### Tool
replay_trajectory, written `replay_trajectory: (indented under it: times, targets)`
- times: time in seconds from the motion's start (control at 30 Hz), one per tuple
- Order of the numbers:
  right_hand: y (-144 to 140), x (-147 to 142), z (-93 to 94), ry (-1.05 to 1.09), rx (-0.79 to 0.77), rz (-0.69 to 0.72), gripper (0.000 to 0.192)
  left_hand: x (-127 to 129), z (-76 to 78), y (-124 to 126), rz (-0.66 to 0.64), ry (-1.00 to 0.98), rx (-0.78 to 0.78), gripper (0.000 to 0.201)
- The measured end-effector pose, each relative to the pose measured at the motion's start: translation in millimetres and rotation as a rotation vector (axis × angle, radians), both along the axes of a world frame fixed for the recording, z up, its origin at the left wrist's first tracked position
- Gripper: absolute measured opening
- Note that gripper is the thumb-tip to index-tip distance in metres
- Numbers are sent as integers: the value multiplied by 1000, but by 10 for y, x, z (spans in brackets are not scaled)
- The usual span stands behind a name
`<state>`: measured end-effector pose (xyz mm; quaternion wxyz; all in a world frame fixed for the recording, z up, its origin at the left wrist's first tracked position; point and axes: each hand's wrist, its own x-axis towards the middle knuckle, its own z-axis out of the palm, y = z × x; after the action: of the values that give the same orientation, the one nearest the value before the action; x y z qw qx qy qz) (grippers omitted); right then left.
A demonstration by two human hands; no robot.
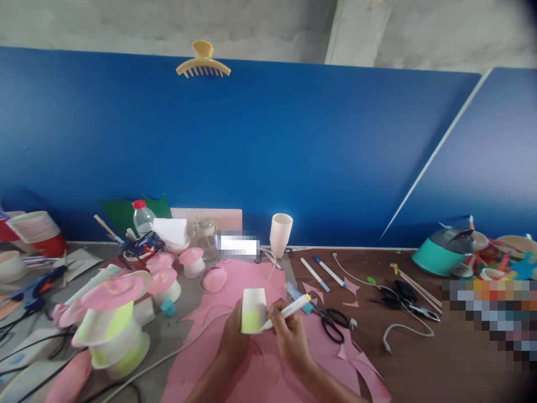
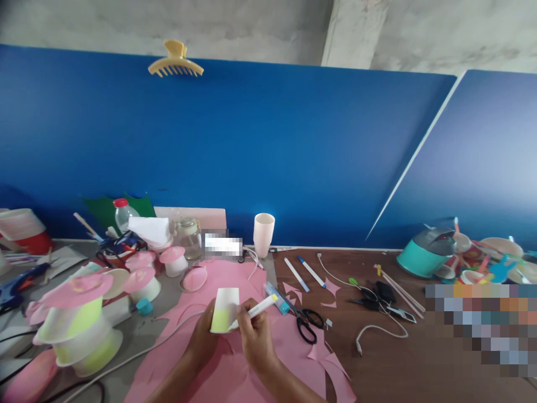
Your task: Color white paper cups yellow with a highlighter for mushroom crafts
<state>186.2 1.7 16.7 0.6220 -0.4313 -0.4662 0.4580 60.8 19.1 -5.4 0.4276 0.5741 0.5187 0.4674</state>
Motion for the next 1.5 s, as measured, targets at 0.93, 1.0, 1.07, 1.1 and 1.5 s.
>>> replay_trajectory:
  times: [0.93,1.0,1.07,1.1,1.5]
  targets:
    - [24,-21,-12,167,-69,-29,53,-17,-106,25,-11,-107,9,13]
    - [17,-24,7,155,-58,-25,52,-22,-114,30,-14,-90,15,13]
    - [6,-27,31,139,-45,-18,51,-19,-107,34,-8,-75,23,13]
    - [-1,-28,42,131,-38,-14,50,-15,-98,34,-7,-75,25,14]
    - [44,-31,-10,272,-148,-125,48,19,3,15,20,-150,-11,18]
